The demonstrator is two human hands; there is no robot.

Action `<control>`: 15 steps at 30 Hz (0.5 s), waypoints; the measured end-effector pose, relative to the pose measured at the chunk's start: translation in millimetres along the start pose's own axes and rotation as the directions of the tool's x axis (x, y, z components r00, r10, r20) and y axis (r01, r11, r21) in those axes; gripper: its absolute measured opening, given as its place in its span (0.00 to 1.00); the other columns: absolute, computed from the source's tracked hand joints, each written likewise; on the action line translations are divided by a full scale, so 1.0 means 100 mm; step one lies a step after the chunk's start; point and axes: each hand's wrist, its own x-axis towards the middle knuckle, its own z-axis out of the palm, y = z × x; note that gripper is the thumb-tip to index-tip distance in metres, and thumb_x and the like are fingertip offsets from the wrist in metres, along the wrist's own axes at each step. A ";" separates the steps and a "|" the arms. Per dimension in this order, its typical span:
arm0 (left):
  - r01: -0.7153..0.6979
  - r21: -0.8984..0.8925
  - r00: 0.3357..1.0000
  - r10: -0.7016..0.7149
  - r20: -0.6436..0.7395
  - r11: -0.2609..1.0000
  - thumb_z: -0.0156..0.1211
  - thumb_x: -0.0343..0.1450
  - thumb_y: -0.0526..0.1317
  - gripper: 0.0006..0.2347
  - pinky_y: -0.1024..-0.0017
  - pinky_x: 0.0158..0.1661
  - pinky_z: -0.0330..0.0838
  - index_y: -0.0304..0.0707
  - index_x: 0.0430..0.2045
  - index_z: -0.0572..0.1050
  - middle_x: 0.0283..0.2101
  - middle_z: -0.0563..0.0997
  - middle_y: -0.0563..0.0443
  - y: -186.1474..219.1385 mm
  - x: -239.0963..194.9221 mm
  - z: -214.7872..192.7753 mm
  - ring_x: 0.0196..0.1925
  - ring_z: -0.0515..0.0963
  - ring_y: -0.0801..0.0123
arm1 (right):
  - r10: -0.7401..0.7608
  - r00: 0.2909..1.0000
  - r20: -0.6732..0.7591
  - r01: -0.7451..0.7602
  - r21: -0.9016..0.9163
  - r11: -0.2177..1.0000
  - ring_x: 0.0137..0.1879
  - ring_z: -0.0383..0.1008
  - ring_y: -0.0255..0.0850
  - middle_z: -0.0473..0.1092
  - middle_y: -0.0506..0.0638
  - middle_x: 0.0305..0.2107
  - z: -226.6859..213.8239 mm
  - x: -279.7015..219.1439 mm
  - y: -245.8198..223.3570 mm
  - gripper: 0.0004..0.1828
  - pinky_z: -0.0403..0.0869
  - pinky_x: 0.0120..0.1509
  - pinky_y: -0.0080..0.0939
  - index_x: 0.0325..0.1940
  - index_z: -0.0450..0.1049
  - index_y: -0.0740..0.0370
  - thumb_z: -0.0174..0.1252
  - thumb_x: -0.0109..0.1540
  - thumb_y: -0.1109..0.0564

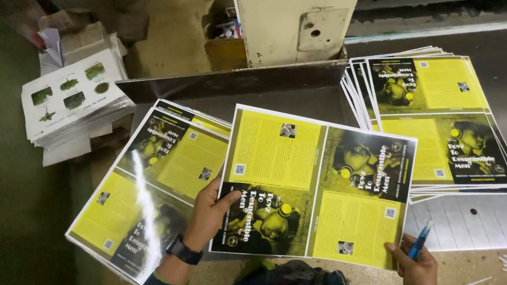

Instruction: Sorting, inspecting, and marking printed sheets on an industrial table in a print shop.

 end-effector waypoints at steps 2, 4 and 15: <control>-0.007 -0.008 1.000 0.008 0.017 1.000 0.59 0.68 0.40 0.14 0.70 0.47 0.72 0.39 0.46 0.75 0.41 0.82 0.53 -0.06 0.02 0.02 0.45 0.79 0.68 | -0.009 1.000 -0.026 0.008 -0.032 0.999 0.48 0.72 0.53 0.73 0.61 0.45 -0.03 0.00 -0.01 0.15 0.69 0.46 0.48 0.52 0.69 0.68 0.56 0.61 0.68; -0.010 -0.016 0.999 0.011 0.052 1.000 0.59 0.68 0.40 0.12 0.70 0.50 0.71 0.40 0.44 0.75 0.40 0.81 0.54 -0.07 0.02 0.07 0.46 0.78 0.69 | -0.012 0.998 -0.069 0.007 -0.061 0.998 0.45 0.71 0.51 0.74 0.60 0.43 -0.08 -0.04 -0.04 0.13 0.66 0.42 0.45 0.51 0.71 0.68 0.56 0.61 0.68; -0.017 0.103 0.995 0.007 0.102 0.995 0.53 0.71 0.46 0.09 0.74 0.42 0.68 0.42 0.35 0.75 0.32 0.74 0.56 -0.17 0.07 0.03 0.40 0.74 0.72 | -0.037 0.999 -0.027 0.036 -0.024 0.999 0.51 0.73 0.54 0.73 0.60 0.44 -0.21 0.03 0.05 0.13 0.72 0.54 0.55 0.50 0.69 0.67 0.54 0.61 0.67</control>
